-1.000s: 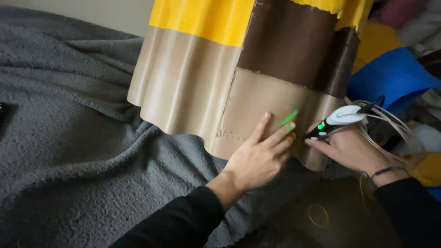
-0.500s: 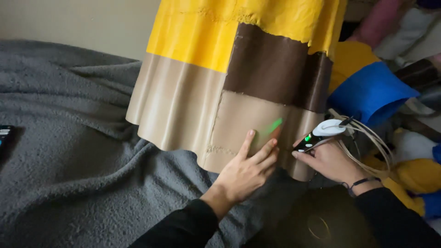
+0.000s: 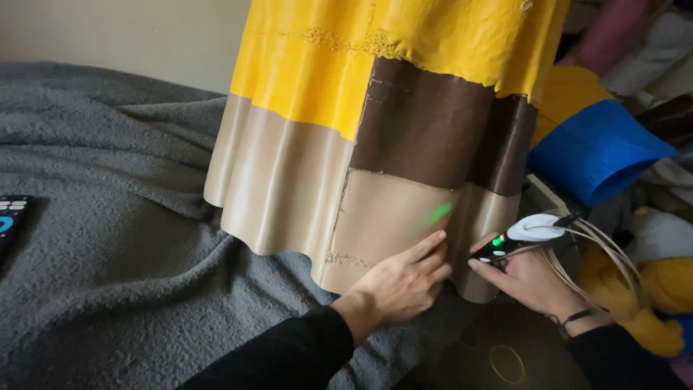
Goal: Using a 3D printing pen to join or repair segments of a large 3D-printed model.
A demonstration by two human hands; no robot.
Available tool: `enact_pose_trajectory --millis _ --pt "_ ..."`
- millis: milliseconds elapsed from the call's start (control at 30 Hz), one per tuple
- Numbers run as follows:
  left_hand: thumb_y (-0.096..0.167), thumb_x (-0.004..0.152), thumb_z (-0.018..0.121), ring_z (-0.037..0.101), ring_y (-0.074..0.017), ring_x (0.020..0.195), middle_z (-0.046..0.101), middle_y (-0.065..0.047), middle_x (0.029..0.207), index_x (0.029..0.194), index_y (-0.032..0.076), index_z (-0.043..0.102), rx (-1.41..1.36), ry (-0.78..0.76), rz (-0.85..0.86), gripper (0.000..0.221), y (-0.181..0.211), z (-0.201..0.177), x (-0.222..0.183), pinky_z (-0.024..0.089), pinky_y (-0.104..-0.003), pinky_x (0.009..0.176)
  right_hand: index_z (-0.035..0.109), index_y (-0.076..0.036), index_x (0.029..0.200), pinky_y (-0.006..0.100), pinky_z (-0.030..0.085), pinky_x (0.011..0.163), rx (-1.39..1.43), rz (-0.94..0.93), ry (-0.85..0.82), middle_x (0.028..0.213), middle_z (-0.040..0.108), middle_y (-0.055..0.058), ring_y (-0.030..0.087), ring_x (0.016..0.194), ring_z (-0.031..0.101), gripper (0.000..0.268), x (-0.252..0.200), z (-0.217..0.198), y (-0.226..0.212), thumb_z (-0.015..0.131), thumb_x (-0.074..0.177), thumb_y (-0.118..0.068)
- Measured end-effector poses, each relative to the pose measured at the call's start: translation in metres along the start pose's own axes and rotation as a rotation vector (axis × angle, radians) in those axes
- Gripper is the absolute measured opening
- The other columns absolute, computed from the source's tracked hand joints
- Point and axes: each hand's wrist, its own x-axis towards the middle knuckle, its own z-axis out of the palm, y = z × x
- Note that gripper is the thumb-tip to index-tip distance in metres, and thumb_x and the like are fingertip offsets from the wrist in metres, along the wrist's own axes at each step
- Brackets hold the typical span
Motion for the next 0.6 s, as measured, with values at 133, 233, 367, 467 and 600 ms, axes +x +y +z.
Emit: enact_pose_trajectory --millis 133,233,367,467,600 --pt "0.037 0.084 0.059 0.054 -0.0245 0.127 0.071 -0.002 0.117 0.097 0.016 0.082 0.088 0.109 0.021 0.033 -0.001 0.001 0.001 0.016 -0.054 0.129 0.071 -0.007 0.101 0.035 0.056 0.073 0.121 0.040 0.045 0.088 0.071 0.007 0.022 0.078 0.071 0.024 -0.006 0.004 0.004 0.076 0.084 -0.023" --pt "0.037 0.086 0.059 0.053 -0.0241 0.126 0.073 0.002 0.108 0.092 0.020 0.082 0.116 -0.033 0.056 0.029 -0.002 -0.012 0.006 0.015 -0.055 0.127 0.073 -0.006 0.099 0.033 0.056 0.072 0.110 0.070 0.091 0.087 0.072 0.007 0.020 0.076 0.071 0.022 -0.017 0.003 -0.008 0.076 0.086 -0.023" --pt "0.040 0.089 0.056 0.051 -0.0258 0.126 0.075 0.003 0.098 0.088 0.022 0.081 0.128 -0.151 0.077 0.031 -0.006 -0.026 0.011 0.015 -0.055 0.124 0.073 -0.005 0.097 0.030 0.055 0.075 0.096 -0.081 0.278 0.094 0.076 0.006 0.015 0.083 0.072 0.018 -0.028 0.006 -0.022 0.072 0.088 -0.020" --pt "0.038 0.087 0.057 0.051 -0.0257 0.128 0.075 0.005 0.097 0.087 0.023 0.082 0.098 -0.126 0.072 0.029 0.000 -0.012 0.014 0.015 -0.055 0.126 0.074 -0.007 0.101 0.032 0.054 0.067 0.076 0.133 0.302 0.093 0.077 0.006 0.018 0.074 0.069 0.020 -0.031 0.009 -0.038 0.074 0.090 -0.023" --pt "0.039 0.088 0.056 0.052 -0.0256 0.125 0.076 0.003 0.098 0.087 0.022 0.082 0.143 -0.092 0.056 0.031 0.006 -0.012 0.011 0.018 -0.055 0.124 0.074 -0.007 0.103 0.032 0.054 0.063 0.094 0.284 0.343 0.085 0.077 0.006 0.019 0.067 0.069 0.022 -0.042 0.027 -0.019 0.077 0.089 -0.023"
